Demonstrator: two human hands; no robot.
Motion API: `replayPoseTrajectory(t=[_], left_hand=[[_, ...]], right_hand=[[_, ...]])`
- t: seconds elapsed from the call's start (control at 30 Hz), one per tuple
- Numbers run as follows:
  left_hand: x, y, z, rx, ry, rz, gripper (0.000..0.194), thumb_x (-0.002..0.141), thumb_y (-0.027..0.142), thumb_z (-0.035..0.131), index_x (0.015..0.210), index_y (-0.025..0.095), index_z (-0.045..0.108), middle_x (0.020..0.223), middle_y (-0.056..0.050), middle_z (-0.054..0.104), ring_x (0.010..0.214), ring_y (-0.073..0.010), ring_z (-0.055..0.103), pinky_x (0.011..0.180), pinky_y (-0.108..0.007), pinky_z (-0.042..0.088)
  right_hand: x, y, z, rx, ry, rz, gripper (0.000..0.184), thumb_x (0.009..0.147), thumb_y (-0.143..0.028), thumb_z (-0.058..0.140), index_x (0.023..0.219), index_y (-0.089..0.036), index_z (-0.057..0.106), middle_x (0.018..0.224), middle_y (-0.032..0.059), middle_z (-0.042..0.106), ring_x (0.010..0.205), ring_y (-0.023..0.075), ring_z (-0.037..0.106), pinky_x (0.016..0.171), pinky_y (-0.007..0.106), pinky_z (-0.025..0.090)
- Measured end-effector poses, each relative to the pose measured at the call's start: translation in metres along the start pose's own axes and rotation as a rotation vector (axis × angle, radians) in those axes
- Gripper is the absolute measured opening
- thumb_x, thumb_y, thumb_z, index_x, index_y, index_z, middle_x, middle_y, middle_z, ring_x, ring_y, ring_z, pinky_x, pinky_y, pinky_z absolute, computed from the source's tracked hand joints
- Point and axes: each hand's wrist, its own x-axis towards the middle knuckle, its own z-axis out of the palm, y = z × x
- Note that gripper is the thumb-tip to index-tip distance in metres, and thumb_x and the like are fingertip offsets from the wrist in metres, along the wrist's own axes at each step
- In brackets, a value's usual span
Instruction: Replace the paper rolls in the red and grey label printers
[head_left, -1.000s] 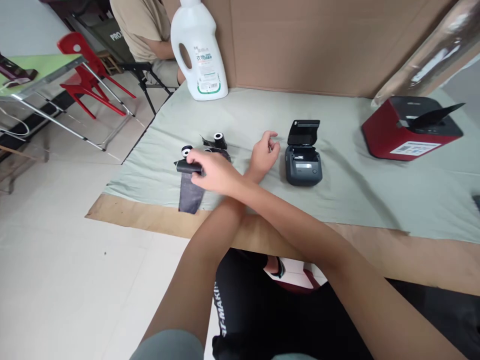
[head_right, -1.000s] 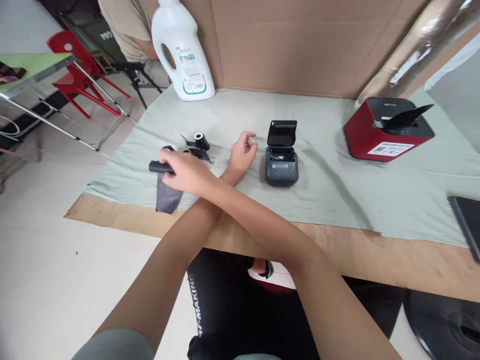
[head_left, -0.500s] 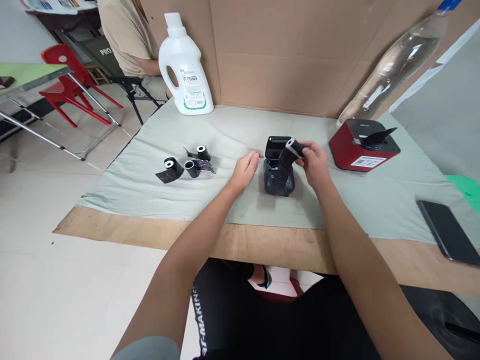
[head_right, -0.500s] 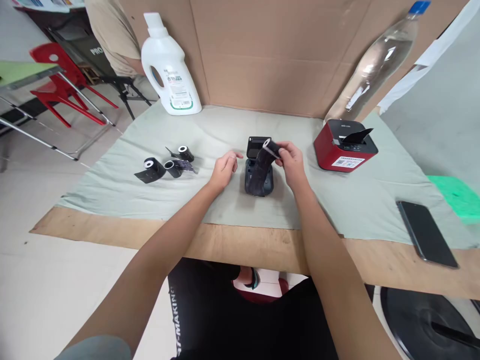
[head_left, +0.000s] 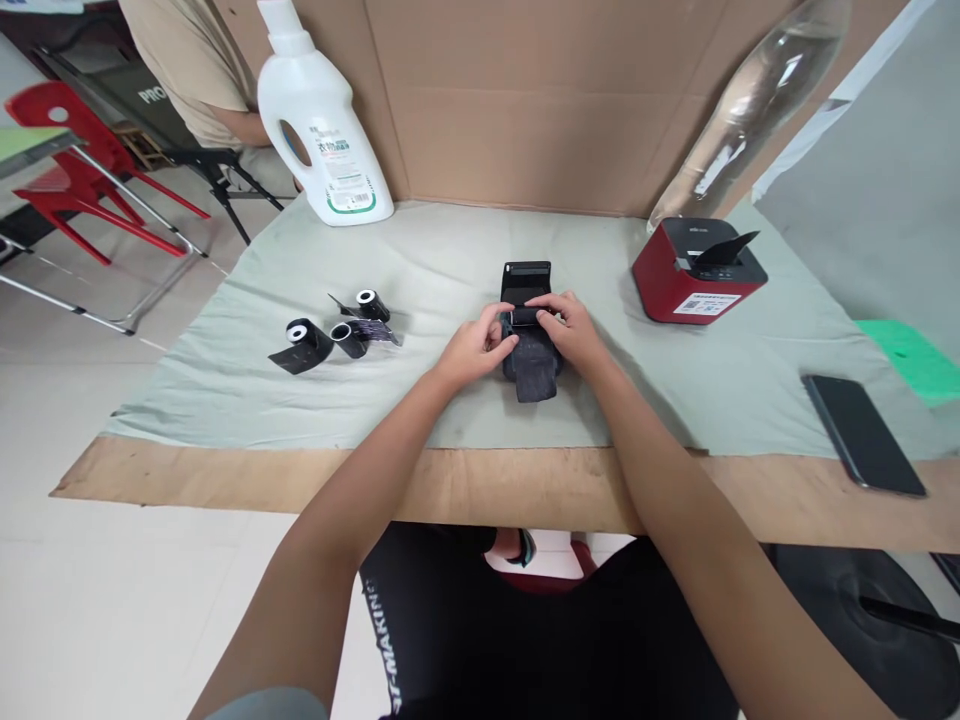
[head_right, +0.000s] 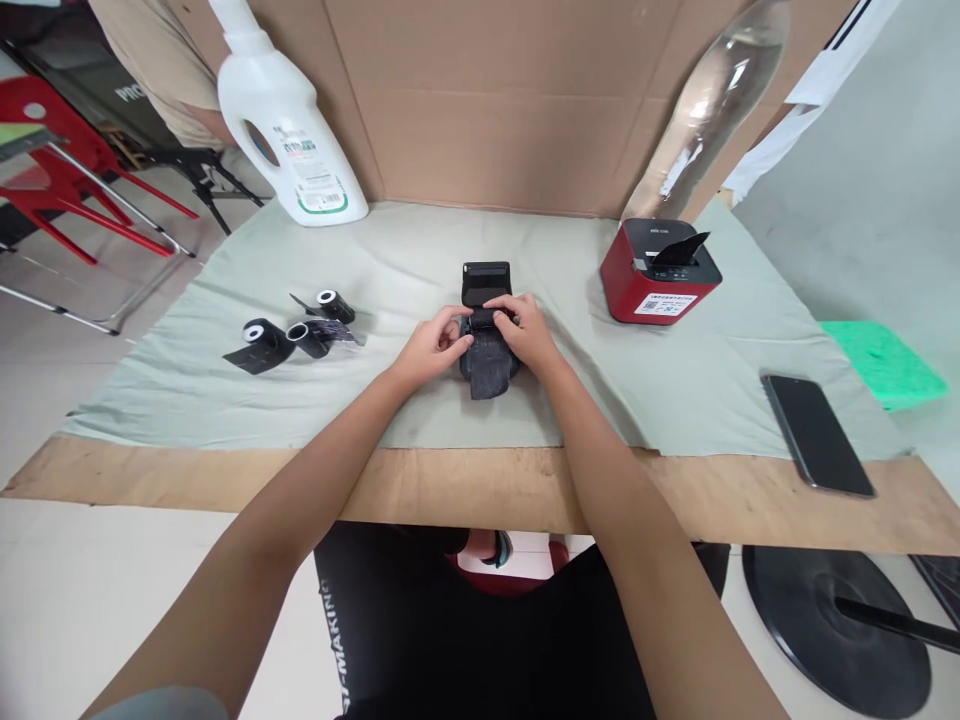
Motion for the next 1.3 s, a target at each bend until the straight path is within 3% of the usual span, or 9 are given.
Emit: replayPoseTrajectory(t=[0.17, 0.3, 0.5, 0.67, 0.8, 0.93, 1.03, 1.2, 1.3], left_hand=[[0.001, 0.001, -0.001, 0.078, -0.041, 0.001, 0.038, 0.099, 0.038, 0.058, 0.132, 0.02, 0.067, 0.071, 0.003, 0.054, 0.065, -0.0164, 0.054, 0.068, -0.03, 0.042], [-0.002, 0.007, -0.009, 0.177, -0.089, 0.037, 0.04, 0.098, 0.041, 0.058, 0.129, 0.02, 0.073, 0.068, 0.003, 0.055, 0.062, -0.0163, 0.053, 0.067, -0.03, 0.041], [-0.01, 0.016, -0.025, 0.344, -0.14, 0.096, 0.045, 0.091, 0.022, 0.055, 0.127, 0.024, 0.082, 0.055, 0.005, 0.048, 0.053, -0.0143, 0.044, 0.064, -0.03, 0.037], [-0.01, 0.008, -0.021, 0.273, -0.007, 0.136, 0.043, 0.09, 0.019, 0.052, 0.118, 0.022, 0.084, 0.061, 0.003, 0.056, 0.055, -0.0133, 0.046, 0.066, -0.029, 0.042], [-0.008, 0.006, -0.018, 0.195, 0.171, 0.096, 0.035, 0.1, 0.032, 0.052, 0.123, 0.021, 0.076, 0.073, 0.001, 0.059, 0.065, -0.0152, 0.051, 0.07, -0.029, 0.043], [-0.005, 0.009, -0.016, 0.148, 0.148, -0.022, 0.024, 0.103, 0.044, 0.055, 0.109, 0.024, 0.067, 0.076, 0.002, 0.057, 0.069, -0.0162, 0.052, 0.071, -0.03, 0.042], [-0.002, 0.009, -0.011, 0.075, 0.15, -0.117, 0.026, 0.099, 0.048, 0.061, 0.111, 0.025, 0.058, 0.078, 0.003, 0.054, 0.07, -0.0162, 0.051, 0.071, -0.03, 0.041], [0.003, 0.005, -0.004, -0.074, 0.037, -0.264, 0.053, 0.091, 0.047, 0.068, 0.136, 0.025, 0.051, 0.09, 0.001, 0.056, 0.076, -0.0158, 0.053, 0.077, -0.032, 0.043], [0.006, 0.003, -0.003, -0.15, 0.033, -0.349, 0.056, 0.09, 0.042, 0.066, 0.141, 0.026, 0.051, 0.09, 0.001, 0.054, 0.076, -0.0162, 0.052, 0.077, -0.033, 0.042]], right_hand=[[0.005, 0.004, 0.002, -0.001, -0.029, -0.026, 0.025, 0.088, -0.024, 0.06, 0.101, -0.026, 0.081, 0.106, 0.0078, 0.072, 0.11, 0.0299, 0.062, 0.109, 0.054, 0.048], [0.006, 0.006, 0.002, 0.01, -0.029, -0.013, 0.02, 0.081, -0.021, 0.064, 0.095, -0.025, 0.078, 0.107, 0.0085, 0.068, 0.107, 0.0293, 0.063, 0.1, 0.05, 0.052], [0.009, 0.016, 0.011, 0.213, 0.228, 0.087, 0.028, 0.084, -0.046, 0.072, 0.103, -0.029, 0.061, 0.124, 0.0073, 0.065, 0.117, 0.0269, 0.06, 0.102, 0.045, 0.053], [0.01, 0.011, 0.014, 0.593, 0.154, 0.18, 0.046, 0.084, -0.071, 0.074, 0.095, -0.03, 0.054, 0.116, 0.0018, 0.07, 0.11, 0.0229, 0.064, 0.103, 0.039, 0.056], [0.003, 0.004, -0.003, 0.625, -0.023, 0.184, 0.038, 0.083, -0.055, 0.077, 0.082, -0.027, 0.051, 0.123, 0.004, 0.074, 0.122, 0.0262, 0.064, 0.115, 0.045, 0.048], [0.002, 0.006, -0.024, 0.56, -0.256, 0.208, 0.032, 0.076, -0.042, 0.078, 0.075, -0.024, 0.051, 0.129, 0.011, 0.073, 0.129, 0.0317, 0.062, 0.117, 0.052, 0.042], [0.003, 0.009, -0.029, 0.49, -0.303, 0.211, 0.037, 0.073, -0.045, 0.082, 0.077, -0.024, 0.051, 0.134, 0.0134, 0.07, 0.128, 0.0309, 0.062, 0.114, 0.05, 0.044], [0.003, 0.005, -0.027, 0.514, -0.357, 0.226, 0.047, 0.07, -0.044, 0.088, 0.09, -0.028, 0.048, 0.125, 0.007, 0.071, 0.115, 0.0259, 0.063, 0.091, 0.039, 0.055], [0.002, 0.0, -0.028, 0.518, -0.378, 0.248, 0.047, 0.071, -0.038, 0.085, 0.094, -0.029, 0.045, 0.125, 0.0066, 0.069, 0.108, 0.0249, 0.061, 0.068, 0.03, 0.051]])
